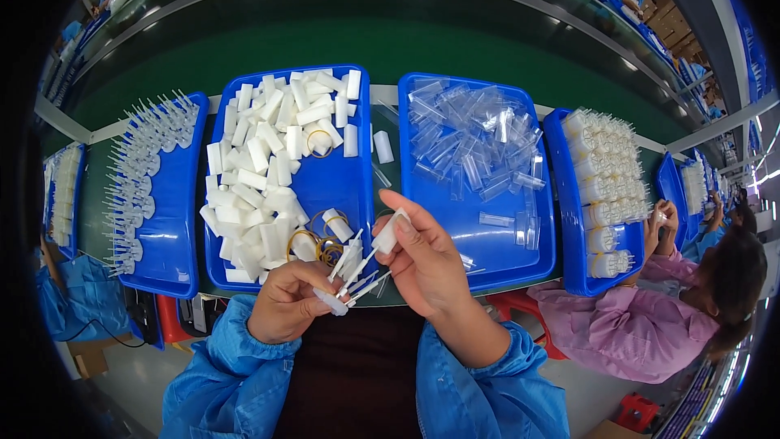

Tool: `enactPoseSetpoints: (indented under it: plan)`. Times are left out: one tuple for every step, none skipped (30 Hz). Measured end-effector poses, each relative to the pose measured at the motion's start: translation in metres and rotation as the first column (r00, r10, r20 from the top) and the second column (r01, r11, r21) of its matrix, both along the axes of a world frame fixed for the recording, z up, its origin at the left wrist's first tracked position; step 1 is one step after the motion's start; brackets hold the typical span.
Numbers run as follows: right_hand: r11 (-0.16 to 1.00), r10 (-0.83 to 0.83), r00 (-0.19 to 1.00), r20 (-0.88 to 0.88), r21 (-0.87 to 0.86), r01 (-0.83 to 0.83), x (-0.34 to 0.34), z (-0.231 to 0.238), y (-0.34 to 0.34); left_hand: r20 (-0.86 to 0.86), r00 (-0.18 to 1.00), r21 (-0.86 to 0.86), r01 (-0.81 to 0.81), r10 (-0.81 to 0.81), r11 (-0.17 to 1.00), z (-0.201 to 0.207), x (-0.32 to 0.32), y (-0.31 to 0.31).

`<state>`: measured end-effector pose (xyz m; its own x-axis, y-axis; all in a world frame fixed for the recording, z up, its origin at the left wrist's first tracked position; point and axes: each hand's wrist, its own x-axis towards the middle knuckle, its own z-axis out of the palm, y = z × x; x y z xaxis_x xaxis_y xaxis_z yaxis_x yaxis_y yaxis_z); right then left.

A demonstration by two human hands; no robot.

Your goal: The person assembles component bundles by attaching foam blocks onto the prongs of plastic bases, sliding clear plastic covers over the foam blocks, securing each grouped bundle with a rubber band, and placing the finished bundles onto a tray.

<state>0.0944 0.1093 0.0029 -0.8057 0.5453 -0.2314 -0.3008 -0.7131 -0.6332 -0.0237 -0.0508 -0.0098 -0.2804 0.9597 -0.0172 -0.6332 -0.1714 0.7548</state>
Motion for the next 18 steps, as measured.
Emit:
enactPoseSetpoints:
  plan:
    - [0.999,0.034,0.999,-0.027,-0.022,-0.035,0.001,-0.001,0.0,-0.001,1.0,-0.002,0.002,-0.002,1.0,0.0,0.001,0.0]
    - [0.999,0.033,0.999,-0.029,-0.024,-0.033,0.003,0.0,0.0,-0.01,1.0,0.008,0.003,-0.003,1.0,0.001,0.001,0.0]
    - [0.999,0.041,0.999,-0.018,0.006,-0.041,0.003,0.001,0.0,-0.019,1.0,0.018,0.002,-0.002,1.0,0.001,0.001,0.0]
    - [0.998,0.05,0.999,-0.007,0.035,-0.049,0.004,0.002,0.0,-0.02,1.0,0.016,0.001,-0.001,1.0,0.0,0.001,0.0]
    - [0.998,0.05,0.999,-0.008,0.033,-0.05,0.005,0.002,0.002,-0.002,1.0,0.028,0.026,-0.026,0.999,-0.001,0.0,0.001]
    - [0.905,0.001,0.997,0.075,0.424,-0.033,0.008,0.002,0.003,0.016,0.999,0.037,0.045,-0.046,0.998,-0.003,0.0,0.0]
    - [0.664,-0.075,0.989,0.131,0.746,-0.048,0.011,0.002,0.006,0.017,0.999,0.031,0.041,-0.042,0.999,-0.004,0.001,-0.001]
    - [0.559,-0.106,0.981,0.164,0.826,-0.077,0.014,0.009,0.009,0.018,0.999,0.037,0.037,-0.038,0.999,-0.005,0.001,-0.001]
    - [0.562,-0.108,0.98,0.168,0.824,-0.079,0.018,0.008,0.014,0.021,0.999,0.045,0.039,-0.04,0.998,-0.006,0.002,0.0]
    - [0.711,0.032,0.993,0.11,0.696,-0.1,0.023,0.007,0.019,0.026,0.999,0.042,0.041,-0.042,0.998,-0.006,0.001,0.0]
    - [0.827,0.157,0.987,0.023,0.543,-0.144,0.025,0.006,0.021,0.004,0.998,0.08,0.064,-0.064,0.995,-0.006,0.001,0.001]
    - [0.905,0.166,0.986,-0.007,0.399,-0.15,0.024,0.006,0.022,-0.019,0.996,0.118,0.088,-0.086,0.989,-0.007,0.0,0.003]
    - [0.905,0.165,0.986,-0.003,0.398,-0.15,0.025,0.006,0.02,-0.015,0.996,0.118,0.089,-0.088,0.989,-0.007,0.0,0.003]
    - [0.848,0.099,0.989,0.111,0.511,-0.143,0.027,0.005,0.016,-0.06,0.995,0.09,0.09,-0.085,0.992,-0.008,0.0,0.003]
    - [0.775,0.023,0.977,0.214,0.613,-0.153,0.028,0.005,0.014,-0.105,0.991,0.06,0.086,-0.079,0.994,-0.008,0.0,0.003]
    - [0.824,0.07,0.984,0.164,0.547,-0.15,0.031,0.007,0.015,-0.1,0.992,0.059,0.083,-0.077,0.995,-0.008,0.0,0.003]
    - [0.824,0.074,0.983,0.169,0.545,-0.156,0.033,0.007,0.017,-0.109,0.991,0.088,0.084,-0.075,0.993,-0.008,0.0,0.003]
    - [0.861,0.143,0.985,0.097,0.479,-0.173,0.035,0.005,0.018,-0.117,0.99,0.115,0.091,-0.077,0.989,-0.007,0.0,0.003]
